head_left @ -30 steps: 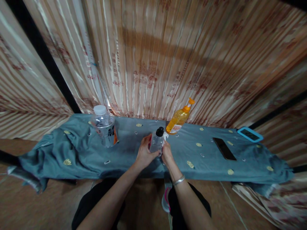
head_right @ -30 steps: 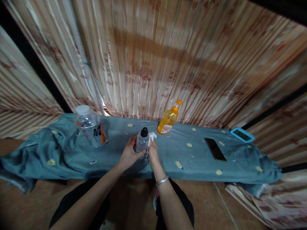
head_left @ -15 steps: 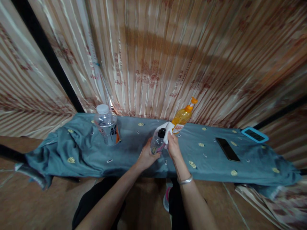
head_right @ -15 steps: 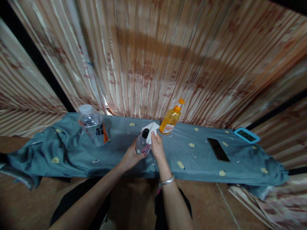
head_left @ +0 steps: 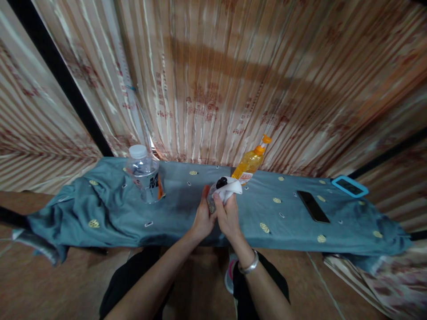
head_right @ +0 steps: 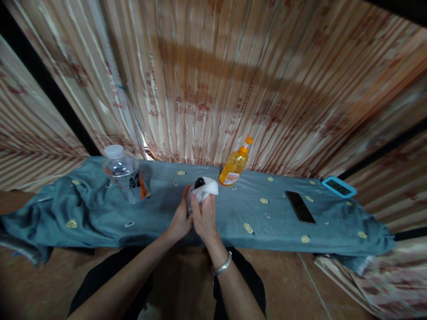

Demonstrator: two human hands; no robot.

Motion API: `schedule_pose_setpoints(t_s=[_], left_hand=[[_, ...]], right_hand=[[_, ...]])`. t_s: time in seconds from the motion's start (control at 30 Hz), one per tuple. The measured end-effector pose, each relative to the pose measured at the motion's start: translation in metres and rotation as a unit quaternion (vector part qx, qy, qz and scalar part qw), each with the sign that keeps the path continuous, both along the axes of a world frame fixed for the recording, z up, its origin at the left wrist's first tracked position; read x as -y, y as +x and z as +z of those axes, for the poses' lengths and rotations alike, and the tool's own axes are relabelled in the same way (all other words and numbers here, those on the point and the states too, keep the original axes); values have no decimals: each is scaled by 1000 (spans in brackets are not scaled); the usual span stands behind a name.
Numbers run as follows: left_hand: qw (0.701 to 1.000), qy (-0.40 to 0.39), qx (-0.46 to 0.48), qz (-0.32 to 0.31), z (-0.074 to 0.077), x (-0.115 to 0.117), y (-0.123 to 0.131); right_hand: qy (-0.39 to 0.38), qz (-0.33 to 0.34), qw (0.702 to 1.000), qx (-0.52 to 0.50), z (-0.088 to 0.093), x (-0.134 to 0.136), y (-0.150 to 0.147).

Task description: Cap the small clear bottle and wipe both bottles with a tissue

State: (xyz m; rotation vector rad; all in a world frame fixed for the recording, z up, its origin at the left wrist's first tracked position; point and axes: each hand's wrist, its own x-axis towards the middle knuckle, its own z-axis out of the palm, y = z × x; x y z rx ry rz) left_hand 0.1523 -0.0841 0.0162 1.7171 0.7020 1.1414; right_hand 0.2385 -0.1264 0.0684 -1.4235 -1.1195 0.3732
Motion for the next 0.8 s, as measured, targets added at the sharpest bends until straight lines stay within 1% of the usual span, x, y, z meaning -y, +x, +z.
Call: schedule_pose_setpoints(t_s=[0.07, 0.17, 0.23, 0.3, 0.4, 0.47, 0.53, 0.63, 0.7, 0.8], left_hand=[[1000, 8, -19, -3, -1, 4, -2], [999, 0, -34, -32, 5, 7, -7], [998, -18, -28, -56, 11, 3, -11], [995, -57, -13, -79, 17, -4, -14], [987, -126, 14, -100, 21, -14, -14], [985, -133, 25, -104, 20, -16, -12], [989, -113, 20, -92, 18, -15, -9], [996, -70, -1, -49, 15, -10, -6], [998, -53, -10, -11, 14, -7, -5], [997, -54, -18, 46, 15, -8, -6]], right_hand=[[-2, 21, 999, -32, 2, -1, 7], [5, 53, 996, -76, 9, -3, 22], [8, 78, 993, -84, 13, -5, 30], [5, 96, 991, -89, 14, -6, 35], [1, 95, 991, -91, 11, -6, 34], [2, 79, 992, -94, 7, -6, 30], [7, 53, 992, -116, 0, -6, 25], [21, 24, 985, -171, -12, -9, 18], [6, 15, 979, -203, -23, -13, 16], [-48, 12, 971, -233, -41, -20, 14]])
